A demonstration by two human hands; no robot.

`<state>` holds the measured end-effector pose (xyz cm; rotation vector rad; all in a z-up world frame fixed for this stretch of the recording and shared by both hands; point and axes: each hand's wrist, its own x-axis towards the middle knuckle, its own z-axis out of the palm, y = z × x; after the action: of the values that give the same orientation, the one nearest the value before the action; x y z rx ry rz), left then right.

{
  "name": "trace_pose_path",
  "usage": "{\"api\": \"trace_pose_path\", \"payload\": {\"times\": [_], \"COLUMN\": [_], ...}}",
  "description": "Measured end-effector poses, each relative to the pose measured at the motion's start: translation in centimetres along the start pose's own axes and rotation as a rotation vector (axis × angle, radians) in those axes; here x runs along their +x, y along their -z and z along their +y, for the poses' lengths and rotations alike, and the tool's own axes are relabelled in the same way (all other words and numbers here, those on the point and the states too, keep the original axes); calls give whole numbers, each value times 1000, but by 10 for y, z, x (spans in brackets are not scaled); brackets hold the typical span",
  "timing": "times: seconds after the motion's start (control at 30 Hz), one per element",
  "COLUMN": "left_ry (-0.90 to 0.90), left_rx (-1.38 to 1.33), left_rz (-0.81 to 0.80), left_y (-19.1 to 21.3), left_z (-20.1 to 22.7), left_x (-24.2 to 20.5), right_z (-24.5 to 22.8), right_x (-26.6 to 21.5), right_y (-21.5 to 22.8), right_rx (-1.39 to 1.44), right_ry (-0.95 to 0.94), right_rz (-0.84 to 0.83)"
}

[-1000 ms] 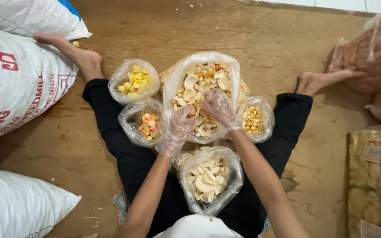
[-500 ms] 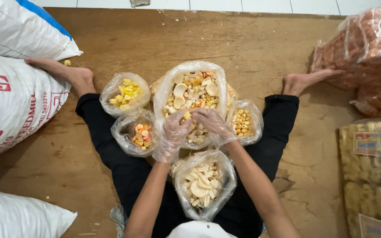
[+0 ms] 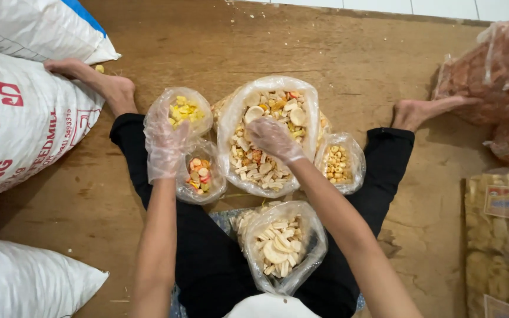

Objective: The person sits on the floor and sorts mixed snack pieces from a large central bag into several smaller plastic bags. They use gloved hands to pick and separate different snack types, placing them into designated bags.

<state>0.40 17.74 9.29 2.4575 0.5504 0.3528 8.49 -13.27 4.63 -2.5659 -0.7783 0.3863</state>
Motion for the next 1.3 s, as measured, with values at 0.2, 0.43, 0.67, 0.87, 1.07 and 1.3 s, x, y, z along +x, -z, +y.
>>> {"api": "trace_pose_path", "payload": {"times": [0.2,0.43,0.67,0.87,1.07,1.3], "left_ry": [-582,-584,-828,-469,-408,-388], "left_rx": [-56,-347,126,-81,-66,-299], "left_rz": [570,268,614,495,575,467], "left_y": [18,-76,-171,-137,-127,-83], "left_z": [94,87,33,77,88,113], "left_x": [-55,-90,-105,-129,-131,-130], "right_z": [-51,29,27,-26,-3,3], "right_x": [45,55,28,27,48,33], "right_y": [-37,-98,-67,-76,-94,-84], "right_rx": [-67,-453,-121,-718,-579,-290], "right_ry": [-318,107,135,-22,9,11], "right_rz": [254,349,342,956,381,105]}}
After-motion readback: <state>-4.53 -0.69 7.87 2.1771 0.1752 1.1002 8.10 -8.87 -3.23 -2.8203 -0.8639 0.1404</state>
